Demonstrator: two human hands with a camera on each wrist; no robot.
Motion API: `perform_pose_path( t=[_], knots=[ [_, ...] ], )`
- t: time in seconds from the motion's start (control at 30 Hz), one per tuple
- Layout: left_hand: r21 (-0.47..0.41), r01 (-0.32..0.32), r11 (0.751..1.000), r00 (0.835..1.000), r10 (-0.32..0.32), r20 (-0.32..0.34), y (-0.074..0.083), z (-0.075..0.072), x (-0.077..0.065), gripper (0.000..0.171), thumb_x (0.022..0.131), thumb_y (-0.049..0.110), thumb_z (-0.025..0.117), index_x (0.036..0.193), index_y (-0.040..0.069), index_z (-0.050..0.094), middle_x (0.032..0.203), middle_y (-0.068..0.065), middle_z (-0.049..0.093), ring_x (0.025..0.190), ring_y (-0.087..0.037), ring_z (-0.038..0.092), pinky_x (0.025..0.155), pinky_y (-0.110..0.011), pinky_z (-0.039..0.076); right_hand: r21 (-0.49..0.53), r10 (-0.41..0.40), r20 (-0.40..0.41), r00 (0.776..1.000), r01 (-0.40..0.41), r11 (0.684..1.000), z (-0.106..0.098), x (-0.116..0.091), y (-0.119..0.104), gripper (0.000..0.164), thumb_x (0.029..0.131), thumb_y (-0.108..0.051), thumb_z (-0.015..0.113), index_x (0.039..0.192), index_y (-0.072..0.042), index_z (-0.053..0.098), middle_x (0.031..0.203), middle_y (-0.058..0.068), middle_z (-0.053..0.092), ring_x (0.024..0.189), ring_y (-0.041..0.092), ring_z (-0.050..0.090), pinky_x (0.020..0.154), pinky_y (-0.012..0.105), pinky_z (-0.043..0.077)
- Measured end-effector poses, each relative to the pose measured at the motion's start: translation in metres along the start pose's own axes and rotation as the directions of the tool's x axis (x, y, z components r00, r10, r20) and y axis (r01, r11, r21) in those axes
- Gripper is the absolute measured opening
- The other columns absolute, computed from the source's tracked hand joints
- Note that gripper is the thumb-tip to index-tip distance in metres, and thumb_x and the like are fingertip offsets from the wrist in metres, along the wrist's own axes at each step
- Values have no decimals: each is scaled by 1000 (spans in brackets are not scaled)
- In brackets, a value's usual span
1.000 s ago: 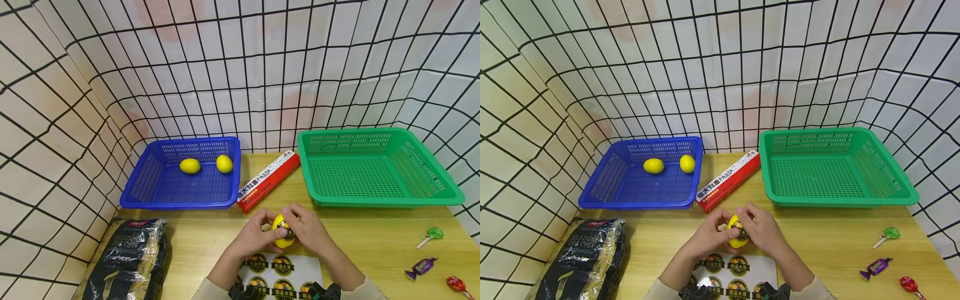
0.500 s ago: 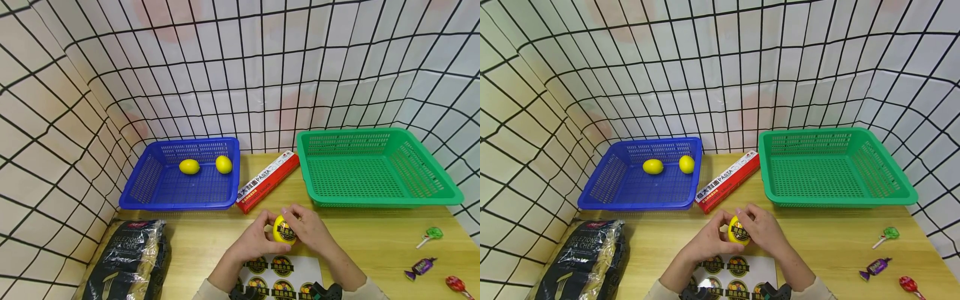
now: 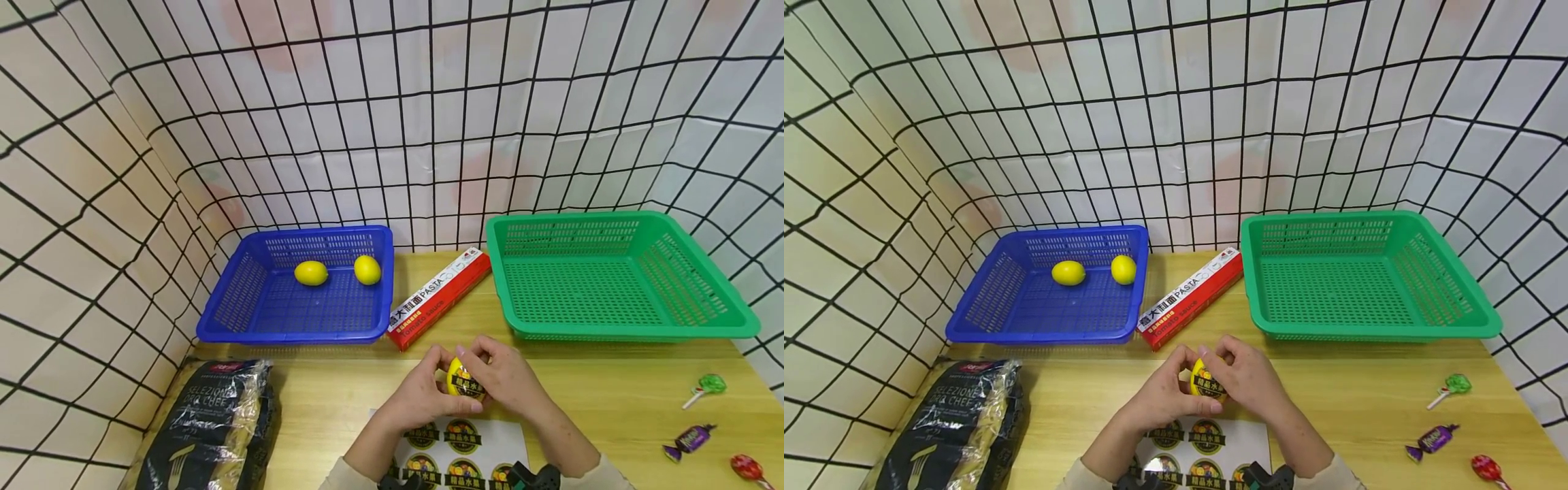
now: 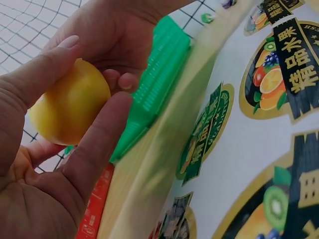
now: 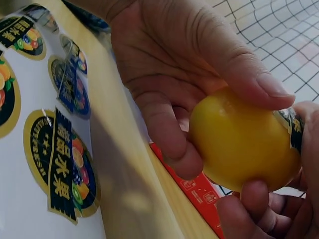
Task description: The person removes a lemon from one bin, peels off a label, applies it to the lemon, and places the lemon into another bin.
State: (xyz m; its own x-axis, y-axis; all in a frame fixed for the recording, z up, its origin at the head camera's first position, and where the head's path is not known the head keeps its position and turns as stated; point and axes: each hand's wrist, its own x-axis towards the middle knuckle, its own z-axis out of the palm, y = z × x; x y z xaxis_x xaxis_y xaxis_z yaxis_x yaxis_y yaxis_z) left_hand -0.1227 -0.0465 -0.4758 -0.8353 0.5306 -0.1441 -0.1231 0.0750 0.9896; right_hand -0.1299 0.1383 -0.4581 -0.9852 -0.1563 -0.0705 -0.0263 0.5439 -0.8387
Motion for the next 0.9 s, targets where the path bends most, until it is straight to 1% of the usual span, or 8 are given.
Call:
perform_pose_path(
  t=[0.1, 0.23, 0.33, 0.4, 0.53, 0.67, 0.77, 0.9],
  knots=[
    [7, -5, 1000, 1000, 5, -3, -1, 0, 0, 51, 81, 7, 86, 111, 11, 44, 80, 2, 69, 57, -9, 63, 51, -17, 48, 3, -20, -8, 1000, 20, 1000, 0, 0, 1, 36, 105, -43, 54, 83, -15, 60, 65, 0, 57, 55, 14, 54, 47, 27, 47],
    [-20, -17, 1000, 1000, 17, 15, 0, 0, 0, 53, 81, 4, 84, 116, 10, 46, 95, 2, 69, 67, -9, 69, 58, -18, 54, 24, 4, -105, 994, -2, 1000, 0, 1, 2, 46, 108, -43, 48, 75, -12, 55, 63, 2, 53, 52, 15, 54, 47, 28, 48],
    [-39, -11, 999, 1000, 11, 20, 1, 0, -2, 54, 81, 4, 84, 118, 11, 46, 97, 0, 70, 70, -11, 71, 61, -20, 56, 43, 10, -161, 987, -3, 999, -1, 1, 3, 48, 108, -41, 48, 72, -10, 53, 63, 3, 53, 52, 16, 55, 47, 29, 50],
    [-36, -5, 999, 1000, 5, 1, 2, 0, -2, 53, 81, 7, 85, 117, 11, 46, 97, -1, 71, 72, -12, 72, 62, -21, 57, 38, -8, -150, 989, 14, 999, -3, 1, 3, 44, 108, -40, 48, 77, -11, 57, 64, 3, 55, 52, 15, 55, 49, 28, 49],
    [-17, -13, 1000, 999, 13, -48, 4, -4, -2, 52, 80, 10, 87, 115, 11, 47, 99, -3, 70, 76, -14, 73, 65, -24, 59, 47, -48, -30, 998, 50, 998, -6, 1, 4, 26, 101, -37, 63, 97, -12, 64, 73, 2, 60, 52, 11, 56, 49, 25, 47],
    [55, -35, 998, 997, 39, -67, 4, -6, -1, 50, 80, 14, 88, 113, 13, 51, 102, 0, 67, 74, -9, 68, 62, -21, 55, 38, -74, 71, 995, 71, 997, -8, -1, 6, 33, 87, -35, 80, 105, -13, 62, 68, -1, 59, 50, 7, 49, 45, 22, 39],
    [137, -67, 988, 994, 77, -73, 3, -6, -1, 49, 79, 18, 89, 113, 16, 53, 103, 3, 65, 70, -6, 63, 58, -20, 52, -14, -77, 46, 996, 77, 997, -7, -1, 6, 33, 83, -35, 83, 98, -16, 61, 68, -1, 59, 52, 8, 48, 46, 22, 39],
    [221, -109, 969, 988, 131, -84, 5, -4, -1, 49, 78, 21, 90, 111, 16, 53, 99, 3, 63, 66, -3, 57, 55, -18, 50, -77, -73, -35, 997, 70, 995, -2, -1, 3, 26, 86, -34, 81, 90, -19, 60, 72, -1, 55, 58, 12, 47, 50, 22, 39]
  ],
)
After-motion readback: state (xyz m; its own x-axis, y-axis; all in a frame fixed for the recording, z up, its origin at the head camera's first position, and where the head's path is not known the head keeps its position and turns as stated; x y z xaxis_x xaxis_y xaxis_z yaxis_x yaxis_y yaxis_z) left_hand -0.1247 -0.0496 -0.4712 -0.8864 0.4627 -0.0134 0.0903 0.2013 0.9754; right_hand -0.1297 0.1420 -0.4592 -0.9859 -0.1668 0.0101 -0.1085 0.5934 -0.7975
